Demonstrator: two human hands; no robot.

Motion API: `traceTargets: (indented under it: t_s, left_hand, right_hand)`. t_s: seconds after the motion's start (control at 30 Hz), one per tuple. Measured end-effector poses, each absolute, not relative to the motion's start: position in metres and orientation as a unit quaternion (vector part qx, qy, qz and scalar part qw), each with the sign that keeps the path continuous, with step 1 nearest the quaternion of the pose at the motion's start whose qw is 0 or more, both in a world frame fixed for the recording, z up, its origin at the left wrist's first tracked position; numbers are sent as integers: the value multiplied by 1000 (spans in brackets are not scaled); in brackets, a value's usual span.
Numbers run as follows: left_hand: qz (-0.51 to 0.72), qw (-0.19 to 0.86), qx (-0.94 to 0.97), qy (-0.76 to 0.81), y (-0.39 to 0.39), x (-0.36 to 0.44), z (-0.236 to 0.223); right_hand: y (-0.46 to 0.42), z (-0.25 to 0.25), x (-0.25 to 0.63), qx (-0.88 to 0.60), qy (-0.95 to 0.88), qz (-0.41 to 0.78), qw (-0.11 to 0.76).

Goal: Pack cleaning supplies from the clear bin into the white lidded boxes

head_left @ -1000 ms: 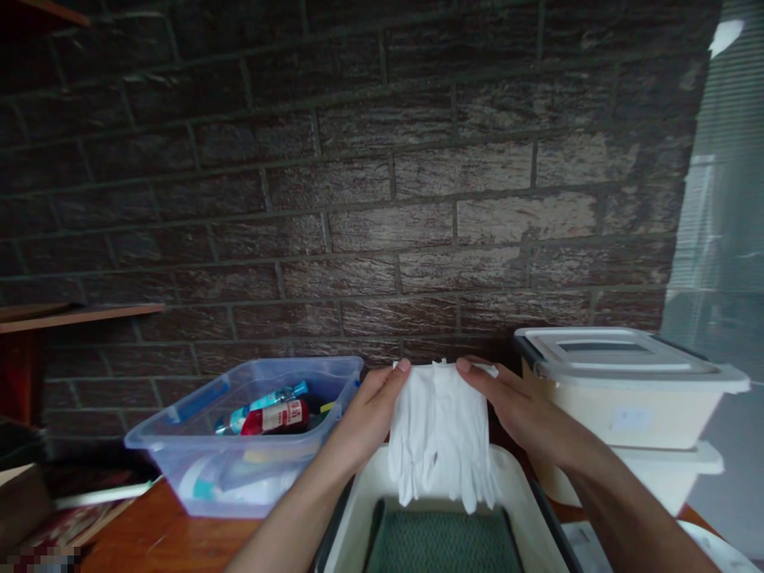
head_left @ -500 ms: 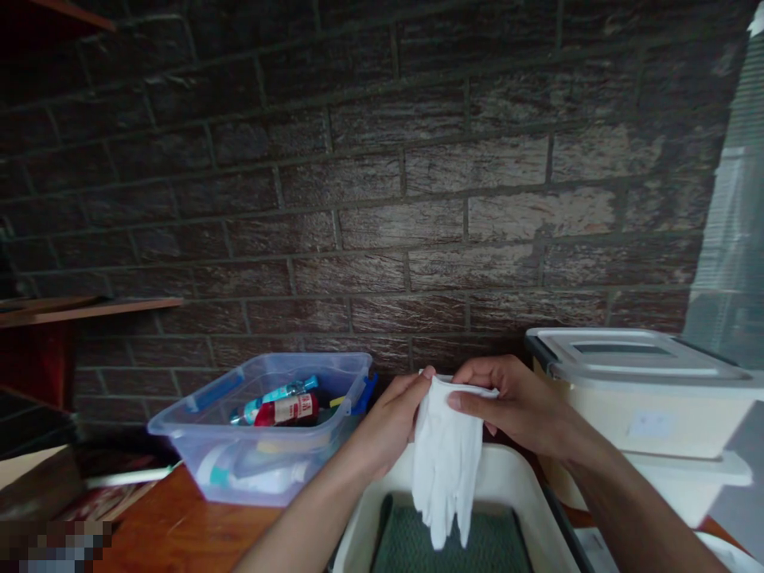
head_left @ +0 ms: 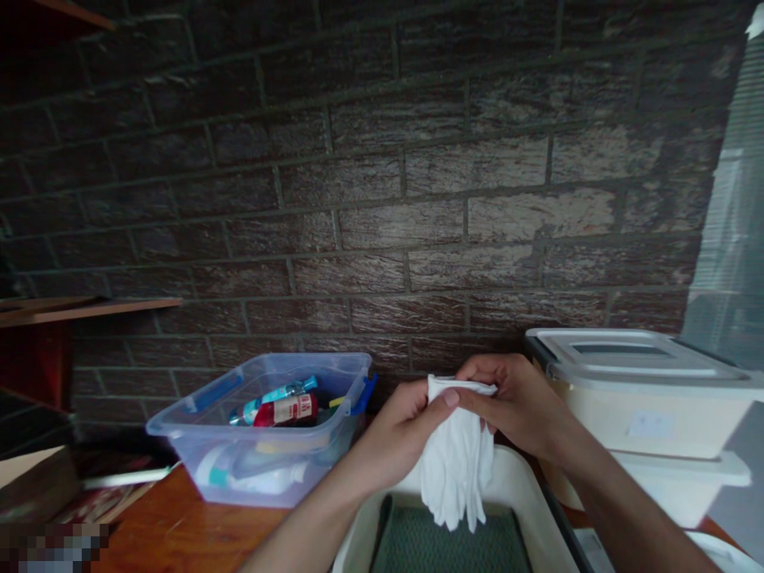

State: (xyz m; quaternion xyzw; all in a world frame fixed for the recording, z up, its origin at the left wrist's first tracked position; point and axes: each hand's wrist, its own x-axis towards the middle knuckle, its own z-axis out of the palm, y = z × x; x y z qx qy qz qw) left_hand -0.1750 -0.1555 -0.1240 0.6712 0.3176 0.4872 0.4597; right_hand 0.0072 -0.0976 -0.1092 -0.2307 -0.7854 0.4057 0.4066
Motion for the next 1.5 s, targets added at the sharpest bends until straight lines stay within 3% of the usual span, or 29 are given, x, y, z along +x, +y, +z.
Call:
traceTargets:
  t_s: [0.23, 0.43, 0.53, 0.7, 0.9, 1.2, 1.4, 1.5]
  left_hand:
    - [534, 465, 602, 370, -146, -187, -131]
    - [576, 476, 573, 337, -146, -187, -130]
    - [571, 481, 574, 337, -148, -186, -129]
    - [567, 467, 586, 344, -150, -186, -128]
    - [563, 477, 587, 332, -153, -186, -123]
    - [491, 499, 637, 322, -153, -190, -119]
    - [517, 503, 621, 308, -152, -195, -117]
    - [530, 494, 612, 316, -153, -200, -113]
  right_hand:
    - [-87, -112, 18, -202, -771, 448, 404]
    - [-84, -107, 23, -217, -795, 410, 392]
    - [-82, -108, 22, -220, -793, 409, 395]
    - [-78, -107, 21, -221, -749, 392, 486]
    - [-84, -103, 21, -187, -754, 459, 432]
    - [-84, -106, 13, -184, -717, 459, 492]
    - [-80, -115, 9, -128, -752, 566, 312]
    - [-77, -118, 9, -148, -752, 571, 293]
